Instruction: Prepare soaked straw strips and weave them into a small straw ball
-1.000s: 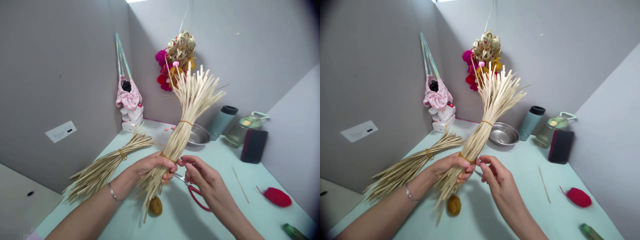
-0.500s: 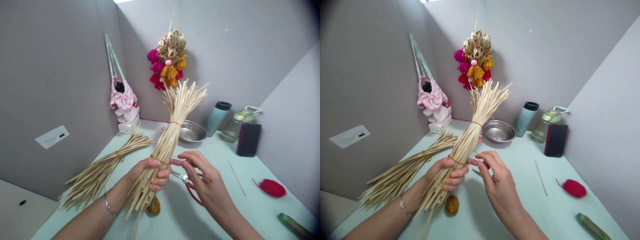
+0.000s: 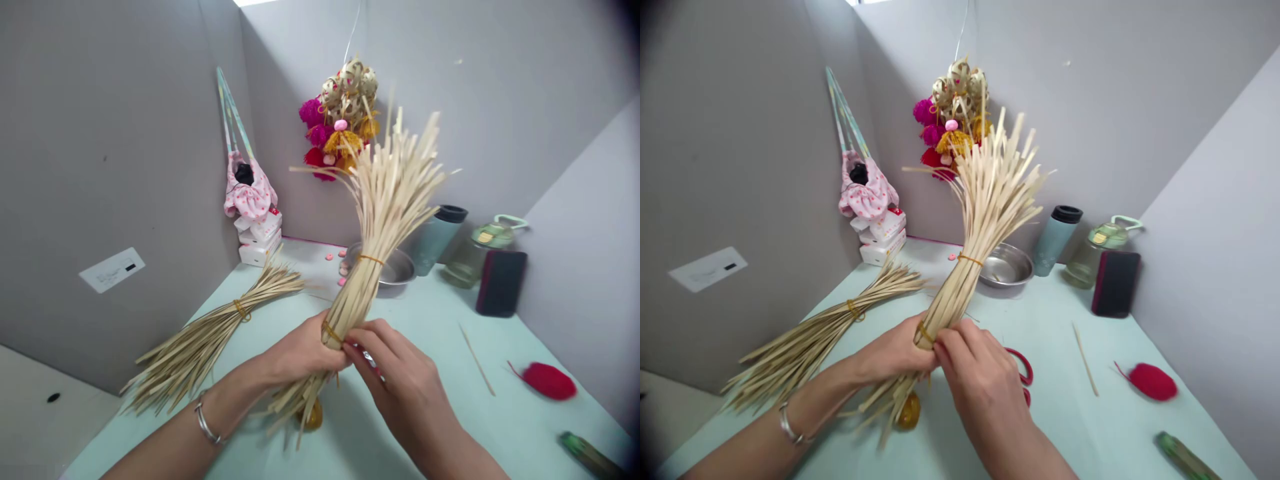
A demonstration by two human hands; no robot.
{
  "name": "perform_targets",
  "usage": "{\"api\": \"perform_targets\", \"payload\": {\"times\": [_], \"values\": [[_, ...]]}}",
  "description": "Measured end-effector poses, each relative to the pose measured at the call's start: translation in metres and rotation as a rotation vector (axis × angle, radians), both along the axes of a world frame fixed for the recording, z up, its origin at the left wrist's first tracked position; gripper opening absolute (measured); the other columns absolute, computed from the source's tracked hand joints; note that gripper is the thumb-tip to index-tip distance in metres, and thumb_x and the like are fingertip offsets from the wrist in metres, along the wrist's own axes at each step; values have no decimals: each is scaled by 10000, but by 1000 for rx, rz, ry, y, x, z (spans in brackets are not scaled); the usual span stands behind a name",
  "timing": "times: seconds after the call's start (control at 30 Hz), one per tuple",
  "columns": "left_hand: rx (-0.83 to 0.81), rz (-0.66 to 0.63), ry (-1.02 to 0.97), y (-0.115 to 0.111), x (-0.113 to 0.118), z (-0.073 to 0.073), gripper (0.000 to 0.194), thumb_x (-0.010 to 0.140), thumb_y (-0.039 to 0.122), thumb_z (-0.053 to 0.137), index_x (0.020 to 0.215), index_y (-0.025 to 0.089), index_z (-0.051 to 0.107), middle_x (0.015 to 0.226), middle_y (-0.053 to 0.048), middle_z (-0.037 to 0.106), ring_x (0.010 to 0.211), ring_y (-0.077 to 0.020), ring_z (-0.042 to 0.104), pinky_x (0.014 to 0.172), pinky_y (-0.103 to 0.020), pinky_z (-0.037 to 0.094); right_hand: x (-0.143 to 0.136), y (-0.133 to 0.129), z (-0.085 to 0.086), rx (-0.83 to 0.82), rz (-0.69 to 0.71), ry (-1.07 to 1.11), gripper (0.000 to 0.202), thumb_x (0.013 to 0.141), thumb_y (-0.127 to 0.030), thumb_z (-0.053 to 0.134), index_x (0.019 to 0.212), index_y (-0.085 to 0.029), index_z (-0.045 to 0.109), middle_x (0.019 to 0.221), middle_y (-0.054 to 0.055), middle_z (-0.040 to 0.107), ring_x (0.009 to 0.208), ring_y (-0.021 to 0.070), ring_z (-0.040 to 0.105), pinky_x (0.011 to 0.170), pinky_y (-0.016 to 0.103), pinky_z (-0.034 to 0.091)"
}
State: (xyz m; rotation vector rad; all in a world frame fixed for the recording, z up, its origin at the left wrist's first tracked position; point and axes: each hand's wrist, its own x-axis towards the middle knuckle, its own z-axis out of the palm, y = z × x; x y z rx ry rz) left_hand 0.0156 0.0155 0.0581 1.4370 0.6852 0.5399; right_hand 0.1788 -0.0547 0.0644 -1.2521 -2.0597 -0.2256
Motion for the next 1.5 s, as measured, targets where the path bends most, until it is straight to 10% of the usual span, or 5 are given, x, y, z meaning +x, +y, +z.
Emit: {"api": "perform_targets", "payload": {"times": [0.2, 0.53, 0.83, 1.17, 1.5], "values": [[1, -83, -23, 6, 7, -2, 315, 637, 126, 662, 930, 158, 552, 724, 52, 520, 604, -74, 441, 541, -193, 371, 9, 2, -8, -93, -72, -189, 148, 959, -167, 492, 906, -203, 625, 831, 41, 643, 659, 196, 615, 569, 298, 424], [-386, -181, 127, 7, 17, -28, 185, 641, 206, 667, 810, 189, 594, 556, 23, 594, 499, -127, 538, 526, -263, 454, 24, 11, -15, -453, 36, 257, 156, 942, -191, 511, 798, -225, 558, 802, -8, 563, 629, 121, 579, 591, 240, 467], [-8, -178, -89, -28, 40, -15, 177, 592, 116, 608, 730, 204, 541, 626, 69, 499, 596, -88, 427, 560, -238, 361, 40, -37, -20, -309, -7, -17, 118, 980, -199, 453, 916, -260, 532, 864, 9, 585, 644, 146, 630, 564, 253, 491], [-161, -369, -117, -43, 63, -48, 280, 575, 218, 766, 807, 160, 619, 759, 35, 550, 711, -121, 499, 686, -259, 439, 59, -62, -47, -345, -32, 91, 108, 948, -156, 475, 915, -253, 508, 834, 4, 600, 687, 129, 637, 599, 209, 512], [-148, -461, 123, -39, 51, -32, 309, 737, 351, 696, 969, 169, 602, 879, -5, 575, 803, -150, 537, 794, -290, 471, 66, -72, -46, -463, 71, 252, 158, 983, -149, 451, 992, -253, 570, 942, 19, 583, 846, 125, 662, 736, 196, 527]]}}
